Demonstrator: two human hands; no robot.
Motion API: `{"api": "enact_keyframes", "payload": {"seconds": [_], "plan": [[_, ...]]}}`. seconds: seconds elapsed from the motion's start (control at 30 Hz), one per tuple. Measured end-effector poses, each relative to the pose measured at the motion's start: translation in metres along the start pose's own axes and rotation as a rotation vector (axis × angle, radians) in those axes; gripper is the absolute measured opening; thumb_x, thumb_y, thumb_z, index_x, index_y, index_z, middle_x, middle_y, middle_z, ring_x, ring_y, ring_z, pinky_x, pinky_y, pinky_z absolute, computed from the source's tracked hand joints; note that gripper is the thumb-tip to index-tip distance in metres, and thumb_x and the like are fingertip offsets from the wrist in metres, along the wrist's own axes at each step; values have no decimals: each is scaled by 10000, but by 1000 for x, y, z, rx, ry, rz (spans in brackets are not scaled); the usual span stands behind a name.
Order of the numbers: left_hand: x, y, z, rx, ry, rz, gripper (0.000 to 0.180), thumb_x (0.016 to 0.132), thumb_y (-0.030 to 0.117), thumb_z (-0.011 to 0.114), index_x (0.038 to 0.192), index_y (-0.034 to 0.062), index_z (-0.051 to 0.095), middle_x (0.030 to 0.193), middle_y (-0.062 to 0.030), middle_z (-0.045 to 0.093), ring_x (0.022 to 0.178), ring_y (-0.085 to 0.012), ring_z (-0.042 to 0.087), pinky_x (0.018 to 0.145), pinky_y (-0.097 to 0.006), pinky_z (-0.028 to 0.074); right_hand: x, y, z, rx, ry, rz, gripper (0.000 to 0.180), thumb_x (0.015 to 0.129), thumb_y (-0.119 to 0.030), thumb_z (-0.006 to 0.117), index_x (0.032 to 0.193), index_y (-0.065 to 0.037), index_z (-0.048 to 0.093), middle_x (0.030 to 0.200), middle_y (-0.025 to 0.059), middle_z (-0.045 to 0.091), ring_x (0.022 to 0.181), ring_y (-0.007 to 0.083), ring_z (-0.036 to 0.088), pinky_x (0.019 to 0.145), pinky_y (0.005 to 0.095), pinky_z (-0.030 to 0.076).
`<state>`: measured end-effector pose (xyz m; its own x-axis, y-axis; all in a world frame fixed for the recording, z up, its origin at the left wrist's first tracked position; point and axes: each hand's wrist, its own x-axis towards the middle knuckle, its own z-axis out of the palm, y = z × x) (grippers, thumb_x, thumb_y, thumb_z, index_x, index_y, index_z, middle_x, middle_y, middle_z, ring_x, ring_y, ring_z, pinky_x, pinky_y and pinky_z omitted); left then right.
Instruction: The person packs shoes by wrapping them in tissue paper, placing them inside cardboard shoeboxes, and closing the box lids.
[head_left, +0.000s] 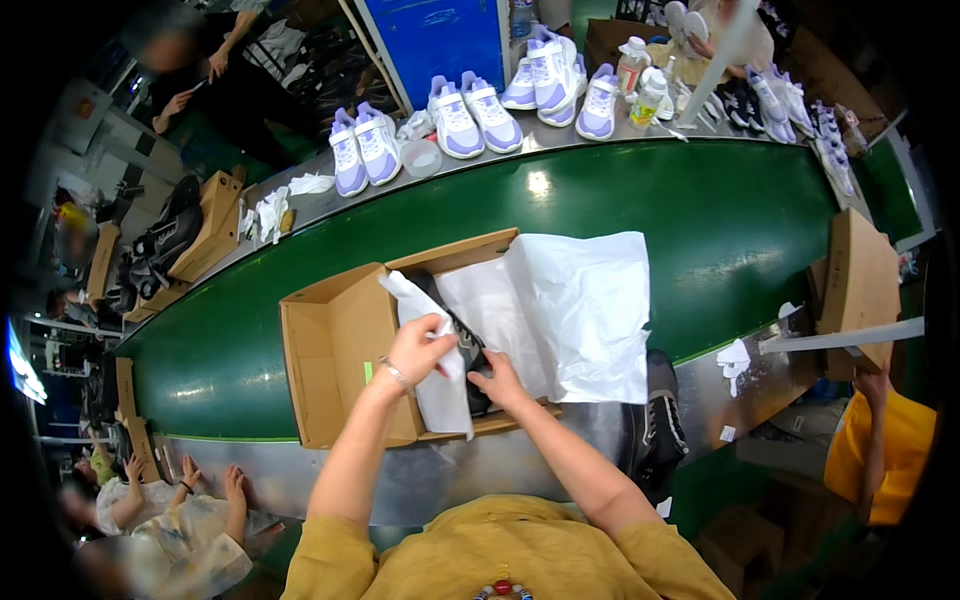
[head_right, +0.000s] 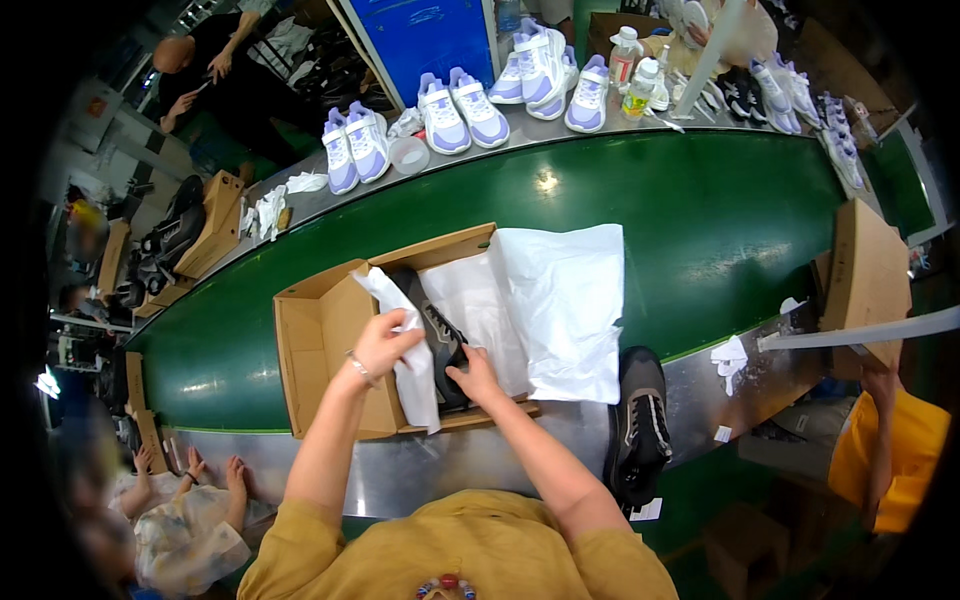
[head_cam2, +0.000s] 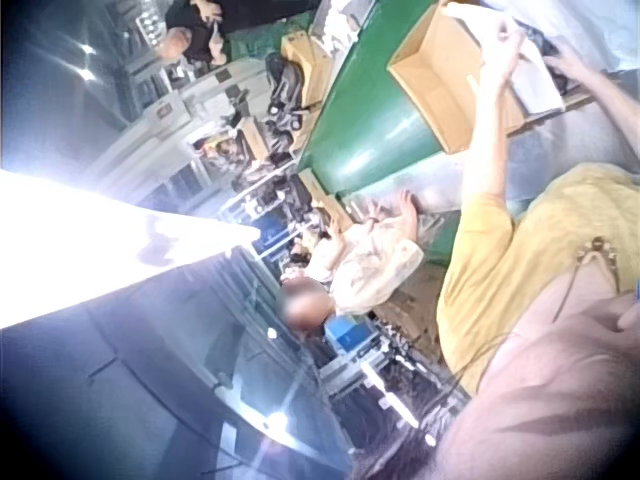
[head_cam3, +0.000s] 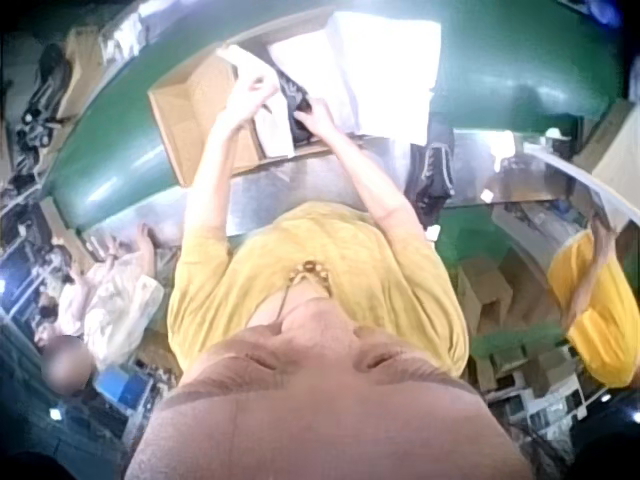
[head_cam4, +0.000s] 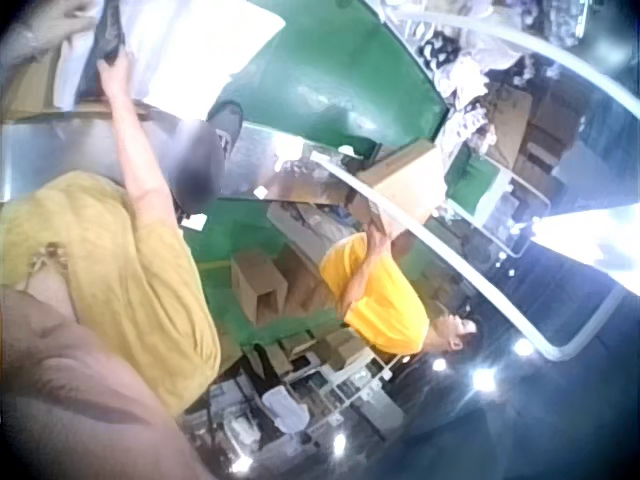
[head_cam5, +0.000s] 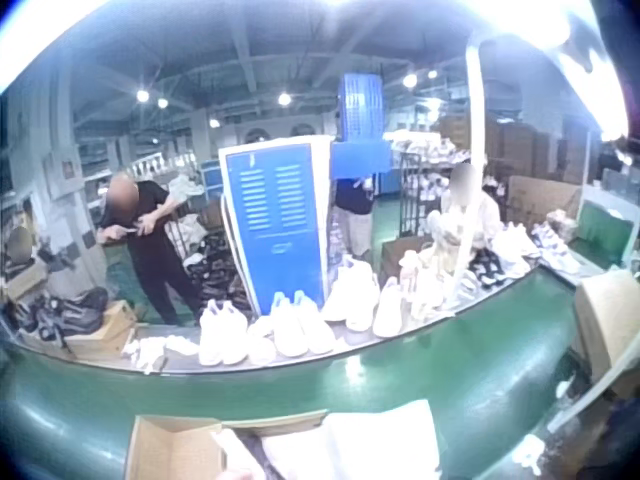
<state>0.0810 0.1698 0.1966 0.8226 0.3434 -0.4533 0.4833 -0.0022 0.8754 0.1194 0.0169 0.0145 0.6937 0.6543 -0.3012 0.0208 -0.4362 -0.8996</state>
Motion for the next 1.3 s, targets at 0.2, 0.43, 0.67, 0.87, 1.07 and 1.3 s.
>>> {"api": "enact_keyframes", "payload": {"seconds": [0.2,0.43,0.67,0.87,1.07,1.3], "plan": [[19,-29,8,-81,44,-49,107,807,121,592,847,22,579,766,-16,580,694,-110,573,485,-248,502,2,-2,14,232,-146,64,605,684,-27,577,1256,57,400,1132,182,462,1080,318,457,928,323,365],[55,-71,22,3,-15,-93,121,823,142,594,823,20,596,774,-15,578,685,-90,558,498,-217,482,-4,5,26,496,-98,-120,402,788,-158,565,1153,-7,485,1106,147,545,1078,286,482,927,354,368],[68,-101,36,565,-103,133,272,811,206,551,990,10,607,981,-146,615,918,-267,583,827,-343,443,-3,30,16,-80,114,-276,446,798,-253,573,1192,-67,477,1183,180,495,1140,278,431,977,382,323],[54,-163,29,893,82,680,334,833,186,441,1118,50,551,1157,-171,537,1095,-328,482,964,-415,340,-24,37,-8,723,-305,226,772,730,-245,672,1364,-114,251,1398,80,279,1274,246,279,1076,341,193],[35,-164,18,913,43,640,340,836,192,436,1126,55,548,1168,-171,531,1106,-324,476,970,-410,335,-21,3,-28,-225,-415,-4,705,767,-392,600,1345,-114,307,1384,110,310,1278,263,278,1073,349,204],[41,-139,25,947,-32,596,348,841,200,428,1137,61,545,1183,-172,523,1121,-318,468,977,-403,329,-20,-11,-32,-355,-208,-136,601,805,-287,583,1327,-113,342,1362,109,348,1246,262,332,1048,338,254]]}}
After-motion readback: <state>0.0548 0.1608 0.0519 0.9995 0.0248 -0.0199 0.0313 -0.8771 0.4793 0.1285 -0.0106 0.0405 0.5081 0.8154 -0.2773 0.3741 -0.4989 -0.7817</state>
